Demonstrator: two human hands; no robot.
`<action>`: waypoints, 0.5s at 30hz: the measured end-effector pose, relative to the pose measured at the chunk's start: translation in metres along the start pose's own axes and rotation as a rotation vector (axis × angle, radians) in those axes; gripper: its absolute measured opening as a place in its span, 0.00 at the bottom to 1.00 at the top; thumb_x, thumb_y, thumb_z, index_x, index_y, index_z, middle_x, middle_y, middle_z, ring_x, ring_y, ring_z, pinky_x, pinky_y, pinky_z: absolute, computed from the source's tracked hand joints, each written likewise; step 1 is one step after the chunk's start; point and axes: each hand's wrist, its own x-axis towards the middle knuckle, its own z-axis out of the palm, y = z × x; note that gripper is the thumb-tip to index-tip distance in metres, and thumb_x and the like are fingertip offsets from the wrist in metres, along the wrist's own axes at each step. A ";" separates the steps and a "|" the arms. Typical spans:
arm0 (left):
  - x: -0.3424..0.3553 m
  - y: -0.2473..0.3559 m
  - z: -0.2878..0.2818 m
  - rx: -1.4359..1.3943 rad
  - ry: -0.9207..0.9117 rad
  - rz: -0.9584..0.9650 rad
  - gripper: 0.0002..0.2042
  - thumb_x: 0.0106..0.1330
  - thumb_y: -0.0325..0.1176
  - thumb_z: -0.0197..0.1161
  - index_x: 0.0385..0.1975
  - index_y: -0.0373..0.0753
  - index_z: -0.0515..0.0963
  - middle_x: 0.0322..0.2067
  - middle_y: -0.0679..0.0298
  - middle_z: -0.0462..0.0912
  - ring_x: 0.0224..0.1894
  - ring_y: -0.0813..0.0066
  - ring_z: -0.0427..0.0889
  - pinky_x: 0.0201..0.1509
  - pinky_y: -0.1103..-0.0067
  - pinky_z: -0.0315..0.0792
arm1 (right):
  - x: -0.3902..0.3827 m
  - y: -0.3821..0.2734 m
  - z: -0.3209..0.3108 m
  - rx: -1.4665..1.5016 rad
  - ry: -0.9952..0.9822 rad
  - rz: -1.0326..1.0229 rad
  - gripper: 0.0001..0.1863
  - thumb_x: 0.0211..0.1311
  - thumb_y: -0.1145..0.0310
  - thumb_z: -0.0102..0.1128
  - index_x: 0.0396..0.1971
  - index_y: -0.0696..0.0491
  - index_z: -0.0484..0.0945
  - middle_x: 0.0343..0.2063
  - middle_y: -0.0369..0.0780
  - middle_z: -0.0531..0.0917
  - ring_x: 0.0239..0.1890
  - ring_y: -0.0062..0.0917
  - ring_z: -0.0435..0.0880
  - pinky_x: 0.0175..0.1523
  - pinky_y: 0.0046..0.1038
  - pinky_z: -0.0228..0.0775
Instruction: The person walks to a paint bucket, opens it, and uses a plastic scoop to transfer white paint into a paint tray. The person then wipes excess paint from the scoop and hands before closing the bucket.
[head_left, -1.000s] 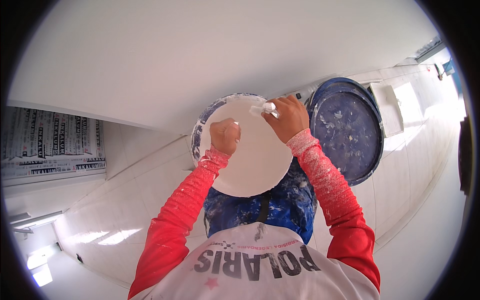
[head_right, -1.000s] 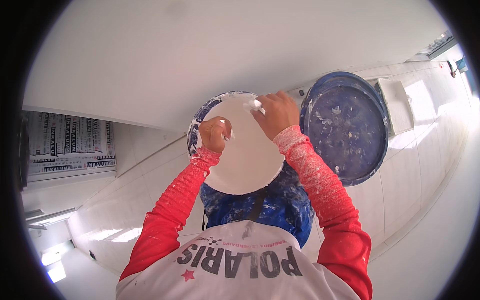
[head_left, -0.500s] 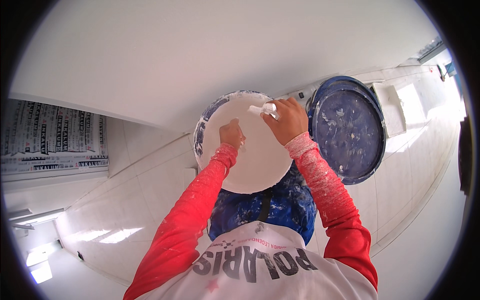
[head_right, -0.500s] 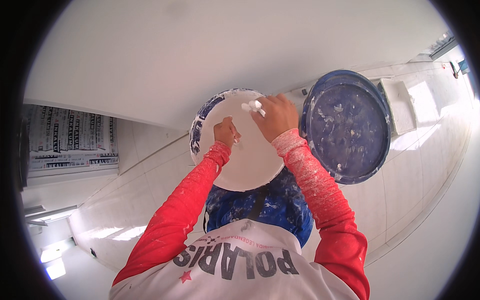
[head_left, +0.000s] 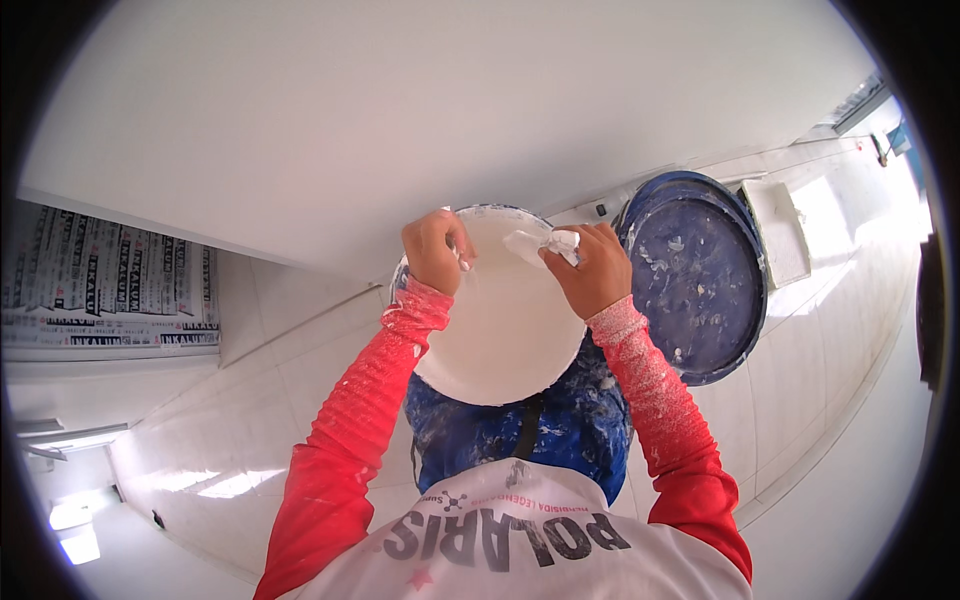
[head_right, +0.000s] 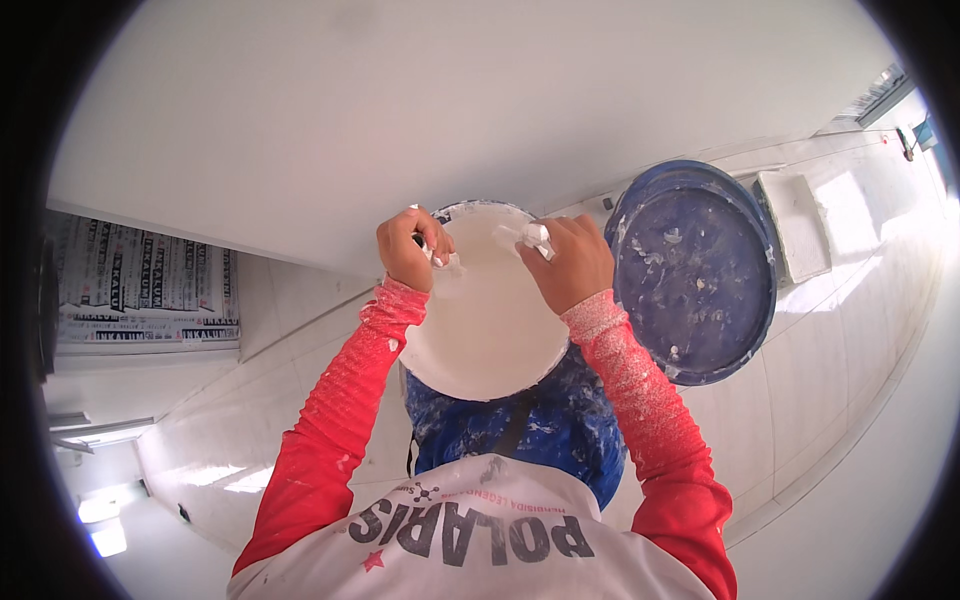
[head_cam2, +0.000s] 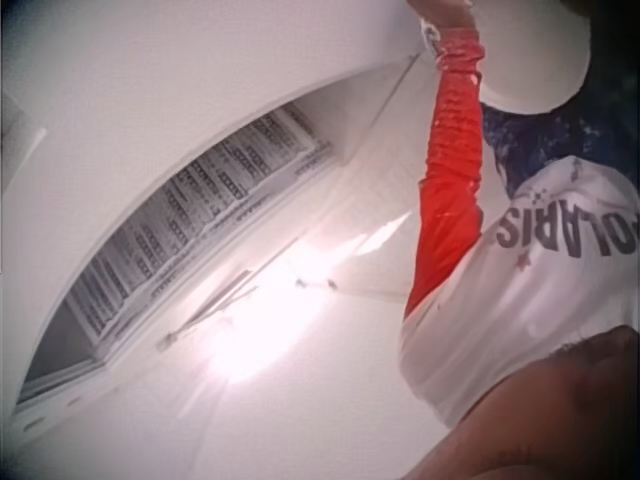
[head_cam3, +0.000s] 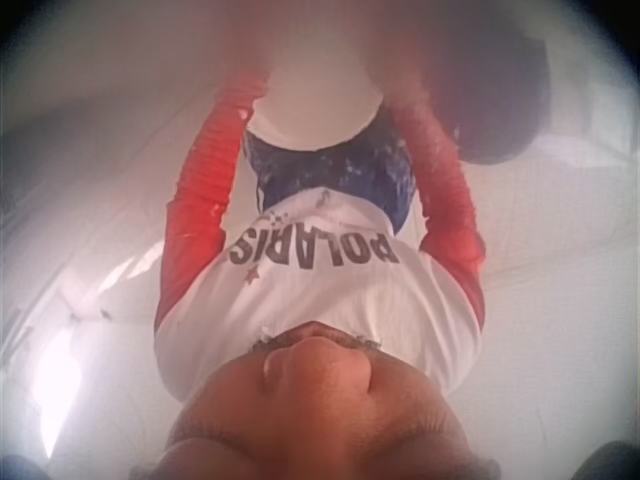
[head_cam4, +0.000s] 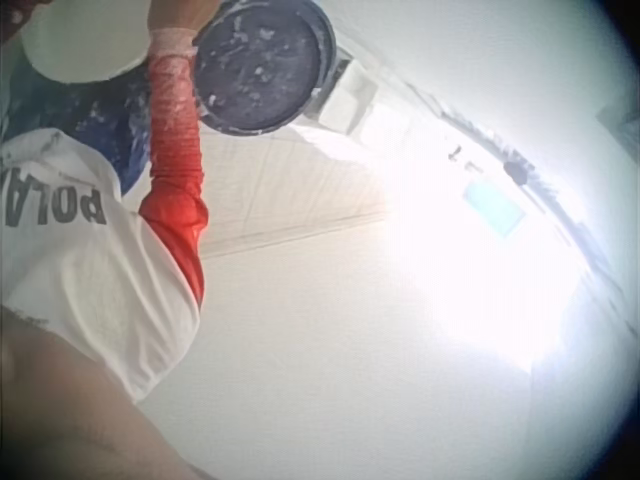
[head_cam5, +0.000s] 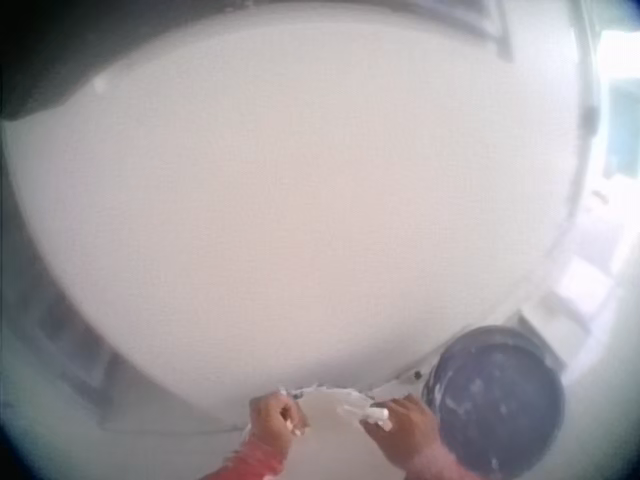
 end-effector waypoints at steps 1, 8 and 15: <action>0.001 -0.005 0.003 -0.011 -0.002 0.019 0.22 0.70 0.40 0.42 0.11 0.38 0.62 0.08 0.59 0.65 0.10 0.68 0.66 0.21 0.72 0.69 | -0.002 0.001 -0.001 0.008 -0.002 0.020 0.11 0.55 0.62 0.70 0.36 0.51 0.86 0.33 0.37 0.86 0.41 0.36 0.80 0.46 0.38 0.74; 0.000 -0.087 0.009 0.219 -0.058 0.165 0.22 0.68 0.39 0.46 0.10 0.37 0.63 0.09 0.59 0.68 0.11 0.69 0.70 0.22 0.73 0.69 | -0.025 0.009 -0.002 0.016 0.039 0.006 0.10 0.52 0.65 0.72 0.35 0.51 0.86 0.30 0.37 0.85 0.37 0.36 0.80 0.44 0.37 0.74; -0.005 -0.149 -0.003 -0.028 0.059 -0.544 0.27 0.72 0.42 0.49 0.07 0.39 0.64 0.06 0.59 0.67 0.09 0.66 0.70 0.20 0.73 0.68 | -0.042 0.008 -0.006 0.033 0.043 0.006 0.10 0.51 0.66 0.73 0.35 0.50 0.86 0.28 0.37 0.84 0.36 0.35 0.79 0.43 0.37 0.73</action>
